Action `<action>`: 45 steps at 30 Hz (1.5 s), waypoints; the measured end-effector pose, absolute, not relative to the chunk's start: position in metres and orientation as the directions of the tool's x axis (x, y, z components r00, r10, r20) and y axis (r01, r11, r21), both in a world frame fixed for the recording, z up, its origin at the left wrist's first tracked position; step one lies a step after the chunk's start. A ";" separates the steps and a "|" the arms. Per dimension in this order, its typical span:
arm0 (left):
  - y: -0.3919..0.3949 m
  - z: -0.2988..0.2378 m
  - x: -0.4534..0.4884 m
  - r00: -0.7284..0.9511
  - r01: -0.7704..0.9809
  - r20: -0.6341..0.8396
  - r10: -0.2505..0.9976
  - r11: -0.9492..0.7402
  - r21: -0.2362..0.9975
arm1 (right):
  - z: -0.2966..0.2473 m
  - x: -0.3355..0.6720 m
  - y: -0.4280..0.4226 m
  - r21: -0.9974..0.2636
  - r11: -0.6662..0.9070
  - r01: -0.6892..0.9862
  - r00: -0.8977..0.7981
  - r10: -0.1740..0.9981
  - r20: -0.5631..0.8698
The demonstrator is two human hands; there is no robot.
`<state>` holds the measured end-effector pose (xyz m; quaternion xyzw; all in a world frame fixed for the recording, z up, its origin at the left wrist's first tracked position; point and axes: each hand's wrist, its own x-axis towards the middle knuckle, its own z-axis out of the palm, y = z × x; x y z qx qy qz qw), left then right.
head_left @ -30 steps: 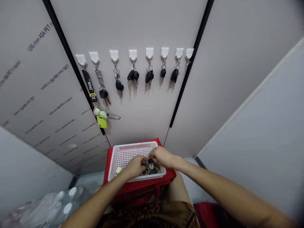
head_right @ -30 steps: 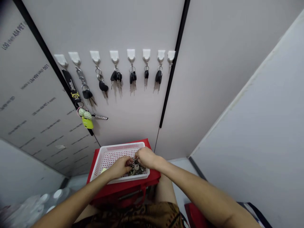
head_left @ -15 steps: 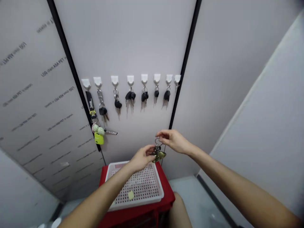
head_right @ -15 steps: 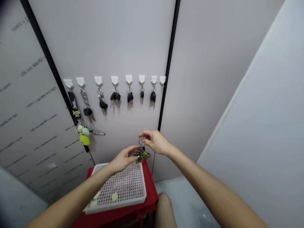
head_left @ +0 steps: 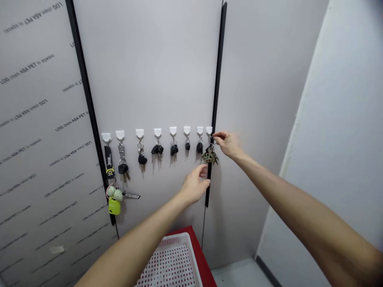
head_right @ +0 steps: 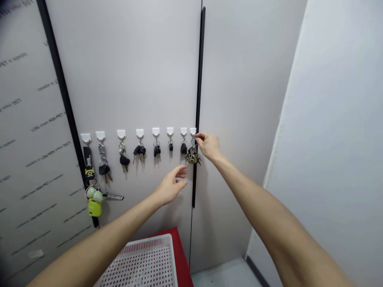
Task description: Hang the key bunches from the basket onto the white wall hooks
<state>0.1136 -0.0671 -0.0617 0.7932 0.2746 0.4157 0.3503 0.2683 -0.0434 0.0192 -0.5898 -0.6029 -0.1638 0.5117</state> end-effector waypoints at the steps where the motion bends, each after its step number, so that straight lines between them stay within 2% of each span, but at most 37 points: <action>1: -0.067 -0.065 0.110 0.491 0.172 0.459 0.741 -0.598 0.783 | 0.021 0.271 -0.038 -0.404 0.231 0.885 0.230 0.538 0.811; 7: -0.057 -0.085 0.087 0.406 0.265 0.389 0.827 -0.514 0.816 | 0.020 0.275 -0.019 -0.439 0.085 0.894 0.333 0.529 0.780; 11: -0.048 -0.092 0.073 0.362 0.225 0.365 0.858 -0.460 0.859 | 0.016 0.275 -0.020 -0.452 0.042 0.891 0.362 0.535 0.763; 14: -0.043 -0.101 0.060 0.312 0.149 0.355 0.881 -0.414 0.898 | 0.004 0.266 -0.030 -0.508 0.045 0.860 0.426 0.484 0.764; 16: -0.040 -0.111 0.050 0.274 0.087 0.337 0.901 -0.372 0.924 | -0.013 0.252 -0.038 -0.537 0.112 0.836 0.434 0.464 0.772; 18: -0.037 -0.118 0.039 0.231 0.053 0.299 0.926 -0.318 0.946 | -0.036 0.230 -0.046 -0.533 0.245 0.810 0.330 0.561 0.759; 21: -0.036 -0.114 0.022 0.144 0.079 0.289 0.946 -0.302 0.950 | -0.068 0.189 -0.055 -0.540 0.464 0.702 -0.067 0.798 0.599; 23: -0.042 -0.098 0.010 0.114 0.072 0.384 0.916 -0.393 0.917 | -0.073 0.161 -0.062 -0.576 0.548 0.606 -0.263 0.822 0.505; 24: -0.047 -0.086 0.004 0.111 0.048 0.455 0.884 -0.462 0.886 | -0.069 0.148 -0.065 -0.591 0.583 0.558 -0.292 0.804 0.518; 27: -0.066 -0.046 -0.013 0.101 -0.039 0.650 0.753 -0.650 0.759 | -0.044 0.115 -0.078 -0.586 0.694 0.419 -0.171 0.694 0.700; 29: -0.079 -0.026 -0.021 0.065 -0.058 0.711 0.701 -0.708 0.704 | -0.026 0.100 -0.085 -0.559 0.750 0.353 -0.069 0.617 0.784; 31: -0.087 -0.016 -0.027 0.033 -0.067 0.730 0.683 -0.727 0.683 | -0.017 0.089 -0.089 -0.543 0.776 0.320 -0.039 0.584 0.811; 40: -0.088 -0.027 -0.037 0.017 -0.022 0.720 0.693 -0.720 0.694 | -0.030 0.067 -0.082 -0.558 0.793 0.245 -0.105 0.594 0.798; 43: -0.071 -0.041 -0.051 -0.055 0.085 0.712 0.700 -0.707 0.702 | -0.045 0.061 -0.069 -0.616 0.744 0.260 -0.146 0.661 0.736; 45: -0.053 -0.051 -0.067 -0.177 0.195 0.698 0.694 -0.670 0.716 | -0.056 0.056 -0.055 -0.654 0.680 0.333 -0.165 0.724 0.669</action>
